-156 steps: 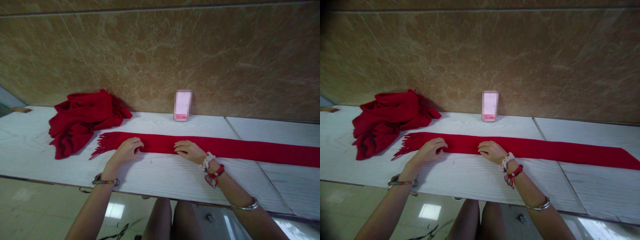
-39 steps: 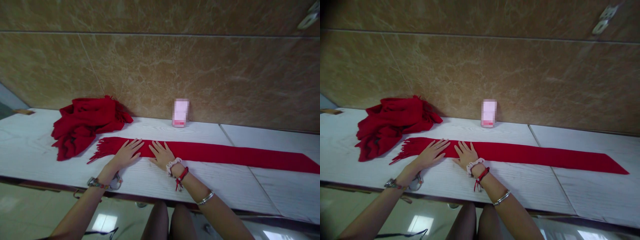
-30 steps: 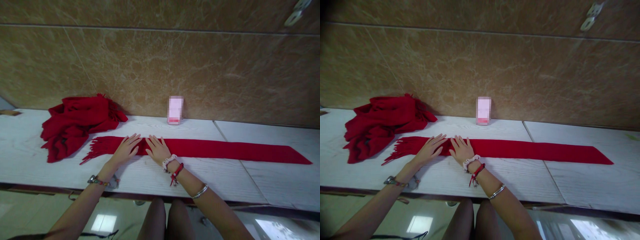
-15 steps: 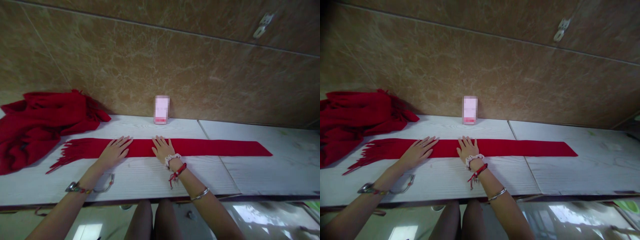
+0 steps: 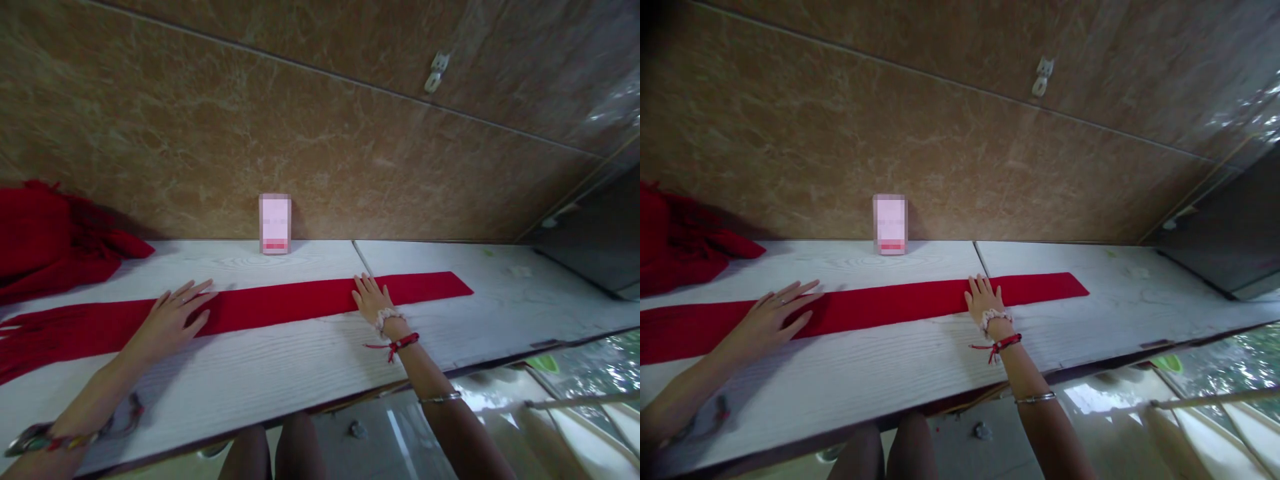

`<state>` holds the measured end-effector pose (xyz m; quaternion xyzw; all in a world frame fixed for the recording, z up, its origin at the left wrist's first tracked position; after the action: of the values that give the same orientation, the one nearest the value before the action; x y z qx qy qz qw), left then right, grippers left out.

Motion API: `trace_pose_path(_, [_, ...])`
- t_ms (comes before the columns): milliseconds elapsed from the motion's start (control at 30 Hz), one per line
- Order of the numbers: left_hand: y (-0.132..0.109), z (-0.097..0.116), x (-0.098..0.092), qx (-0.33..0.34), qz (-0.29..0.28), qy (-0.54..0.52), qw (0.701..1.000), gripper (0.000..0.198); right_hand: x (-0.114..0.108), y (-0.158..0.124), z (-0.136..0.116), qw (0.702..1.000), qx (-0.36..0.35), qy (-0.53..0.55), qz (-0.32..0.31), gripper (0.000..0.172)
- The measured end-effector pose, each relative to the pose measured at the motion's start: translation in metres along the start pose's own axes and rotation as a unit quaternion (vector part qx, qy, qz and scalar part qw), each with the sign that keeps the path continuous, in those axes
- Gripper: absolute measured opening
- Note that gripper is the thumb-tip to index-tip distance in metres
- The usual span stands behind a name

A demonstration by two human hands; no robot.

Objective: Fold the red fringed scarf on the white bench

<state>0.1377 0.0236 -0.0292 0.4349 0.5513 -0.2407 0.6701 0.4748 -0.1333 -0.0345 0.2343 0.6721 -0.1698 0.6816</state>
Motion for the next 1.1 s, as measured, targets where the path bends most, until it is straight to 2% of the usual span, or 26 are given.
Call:
trace_pose_path(100, [0.056,0.054,0.0,0.062,0.024,-0.056,0.996,0.039,-0.001,-0.002,-0.021,0.999,-0.044,0.014,-0.003,0.046])
trace_pose_path(200, [0.119,0.119,0.019,0.103,-0.008,-0.109,0.989,0.038,0.0,-0.002,-0.029,0.997,-0.074,0.026,-0.017,0.046])
trace_pose_path(300, [0.162,0.171,0.045,0.113,-0.044,-0.127,0.985,0.037,0.003,0.003,-0.008,0.997,-0.067,0.019,-0.032,0.047])
trace_pose_path(400, [0.179,0.201,0.062,0.11,-0.051,-0.121,0.985,0.038,0.007,0.012,0.04,0.999,-0.018,-0.001,-0.051,0.047])
trace_pose_path(500, [0.179,0.216,0.066,0.138,-0.058,-0.116,0.982,0.042,0.009,0.019,0.103,0.997,0.039,-0.018,-0.068,0.048])
trace_pose_path(567, [0.175,0.223,0.064,0.18,-0.068,-0.122,0.974,0.044,0.008,0.019,0.142,0.997,0.044,-0.02,-0.067,0.047])
trace_pose_path(667, [0.168,0.236,0.057,0.281,-0.086,-0.137,0.946,0.045,0.0,0.018,0.182,0.999,0.013,-0.02,-0.046,0.047])
trace_pose_path(733, [0.164,0.244,0.055,0.339,-0.11,-0.144,0.923,0.045,-0.003,0.02,0.196,0.999,0.016,-0.019,-0.039,0.047])
trace_pose_path(800, [0.162,0.248,0.056,0.359,-0.137,-0.149,0.911,0.044,-0.004,0.025,0.196,0.999,0.032,-0.018,-0.039,0.047])
trace_pose_path(867, [0.162,0.25,0.057,0.361,-0.155,-0.154,0.906,0.044,-0.002,0.029,0.181,0.999,0.025,-0.015,-0.045,0.047])
trace_pose_path(1000, [0.162,0.249,0.059,0.359,-0.171,-0.156,0.904,0.051,0.011,0.029,0.134,0.993,-0.088,0.001,-0.08,0.047])
trace_pose_path(1033, [0.163,0.249,0.059,0.357,-0.171,-0.156,0.905,0.052,0.013,0.028,0.131,0.991,-0.103,0.003,-0.086,0.047])
trace_pose_path(1100, [0.163,0.248,0.06,0.358,-0.164,-0.158,0.905,0.051,0.016,0.029,0.14,0.991,-0.094,0.002,-0.091,0.047])
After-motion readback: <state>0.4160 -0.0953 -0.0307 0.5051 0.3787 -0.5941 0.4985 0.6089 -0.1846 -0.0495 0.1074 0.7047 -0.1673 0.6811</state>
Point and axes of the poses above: each hand's wrist, its own y-axis towards the middle knuckle, its own x-axis out of the palm, z = x × y, the point moved 7 cm from there along y, towards the middle knuckle, and after that the axes turned 9 degrees about x, right-handed, at the moved point
